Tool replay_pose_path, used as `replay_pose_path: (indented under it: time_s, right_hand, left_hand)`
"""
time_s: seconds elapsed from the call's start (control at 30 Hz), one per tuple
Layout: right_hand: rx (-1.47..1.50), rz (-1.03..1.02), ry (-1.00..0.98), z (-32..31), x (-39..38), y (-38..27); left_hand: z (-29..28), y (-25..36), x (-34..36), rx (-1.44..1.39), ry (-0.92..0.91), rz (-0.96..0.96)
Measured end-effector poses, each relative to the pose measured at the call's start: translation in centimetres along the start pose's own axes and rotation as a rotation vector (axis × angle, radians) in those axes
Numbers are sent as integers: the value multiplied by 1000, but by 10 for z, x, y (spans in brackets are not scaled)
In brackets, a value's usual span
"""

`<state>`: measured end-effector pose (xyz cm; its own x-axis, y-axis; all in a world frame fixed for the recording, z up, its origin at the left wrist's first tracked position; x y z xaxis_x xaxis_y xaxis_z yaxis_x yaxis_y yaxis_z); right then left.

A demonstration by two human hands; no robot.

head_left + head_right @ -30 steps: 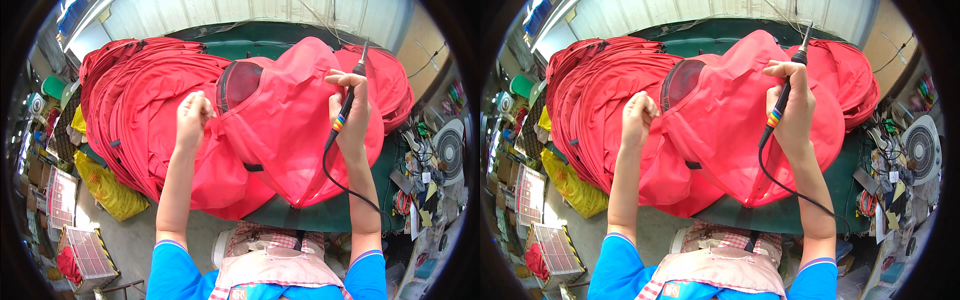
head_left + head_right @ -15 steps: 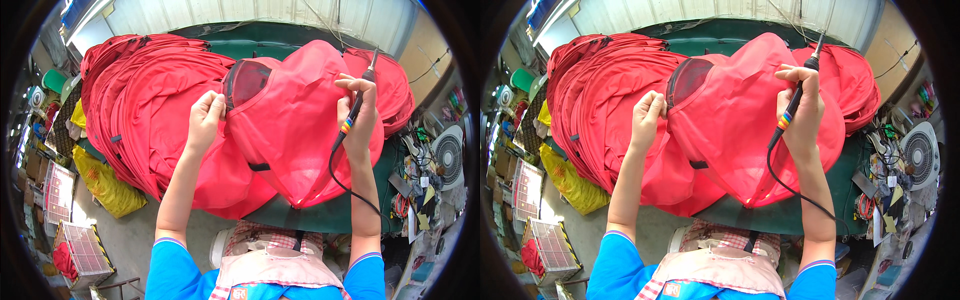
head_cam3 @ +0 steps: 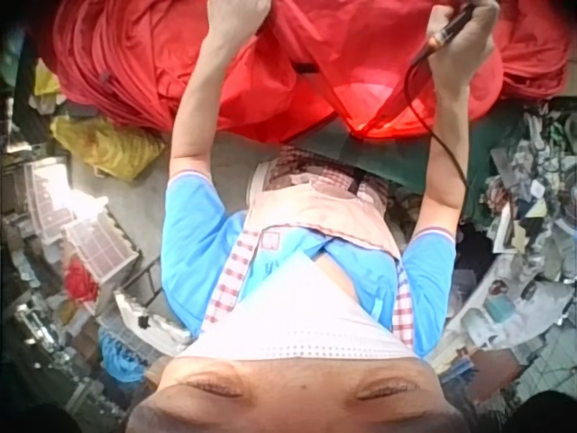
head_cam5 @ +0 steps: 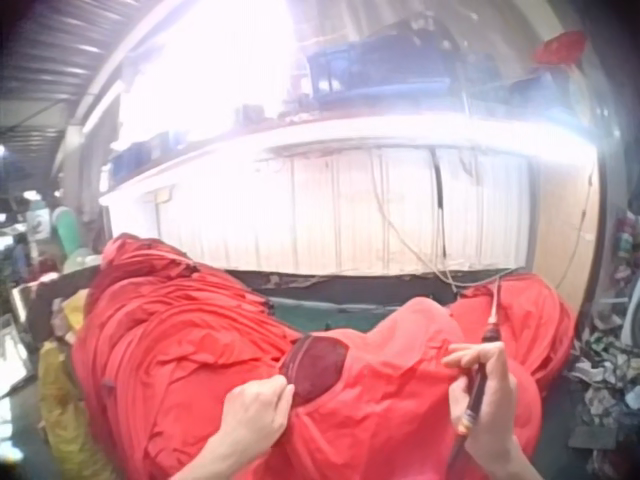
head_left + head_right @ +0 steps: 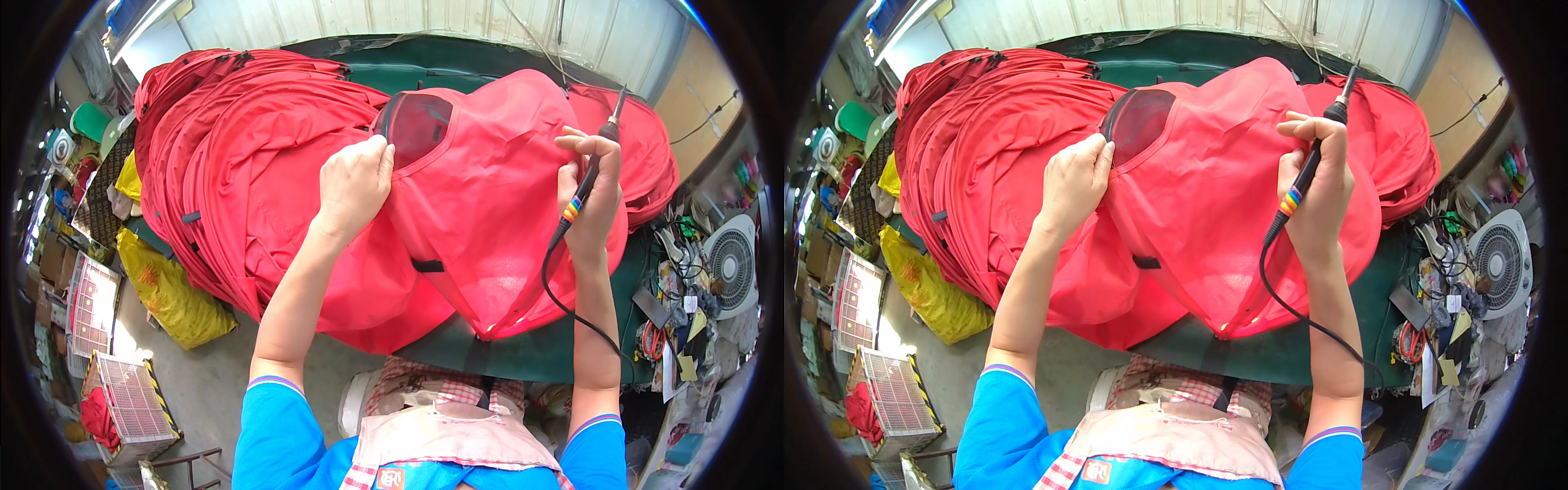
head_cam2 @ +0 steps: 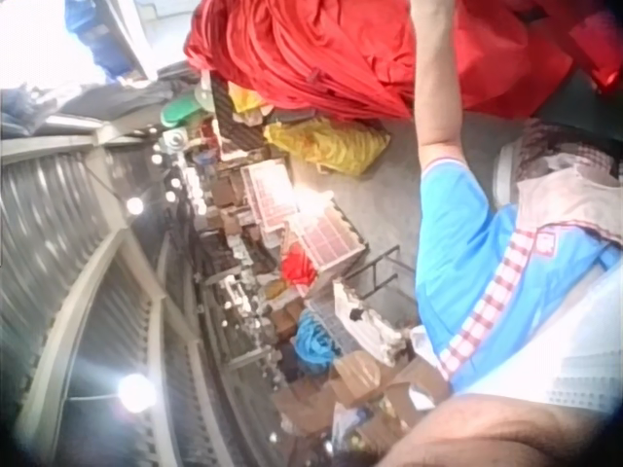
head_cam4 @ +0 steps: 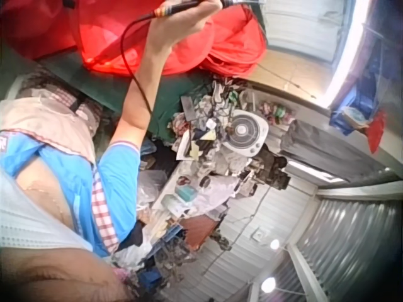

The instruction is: The person uses a soldering iron to seal seams and edges on red fabric bags, then trims excess material with scissors. The person repeatedly picks up bags from a pile, applies heat to specific seams, and places finished items aside.

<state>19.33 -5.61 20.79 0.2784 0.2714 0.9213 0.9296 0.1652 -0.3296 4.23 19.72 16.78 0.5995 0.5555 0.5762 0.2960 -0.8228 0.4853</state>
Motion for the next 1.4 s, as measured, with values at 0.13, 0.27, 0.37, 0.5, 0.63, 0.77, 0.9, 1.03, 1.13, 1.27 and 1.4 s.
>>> replay_pose_path:
  time_s: [0.13, 0.27, 0.37, 0.5, 0.63, 0.77, 0.9, 1.03, 1.13, 1.27, 1.4]
  right_hand:
    - [-61, -95, 21, -3, 1, 2]
    - [-21, -54, 26, -4, 1, -1]
    - [-67, -69, 22, -9, -1, 3]
    - [-85, -50, 26, -5, 0, 0]
    - [-56, -39, 21, -4, -1, 1]
    - [-68, -82, 38, -9, -1, 2]
    - [-116, -75, 36, -13, -2, 3]
    - [-89, -18, 51, -12, -3, 4]
    - [-97, -49, 46, -9, -2, 1]
    - [-70, -66, 47, -9, -1, -1]
    - [-81, -71, 65, -17, -6, 7]
  left_hand:
    - [28, -42, 5, -751, -232, -209]
    - [28, -80, 5, -1473, -181, -437]
    - [11, -64, 8, -1048, -56, -398]
    - [-2, -11, 10, -296, -119, -198]
    - [4, -3, 17, -88, 15, 80]
    - [25, -43, 21, -689, -262, -231]
    - [11, -70, 20, -1196, -180, -388]
    - [-5, -28, 15, -646, -140, -218]
    - [-9, 13, 9, 28, -79, 21]
    - [3, -2, 18, -274, -312, -57]
    - [23, -29, 11, -1189, -597, -325]
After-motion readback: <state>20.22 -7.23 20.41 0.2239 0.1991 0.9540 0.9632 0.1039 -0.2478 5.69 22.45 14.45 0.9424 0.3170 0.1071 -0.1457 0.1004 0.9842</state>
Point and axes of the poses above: each hand's wrist, its own x-axis towards the middle knuckle, its own z-axis out of the palm, y = z × x, the point moved 7 cm from there along x, towards the middle knuckle, and after that the axes turned 12 degrees about -z, right-handed, at the moved point
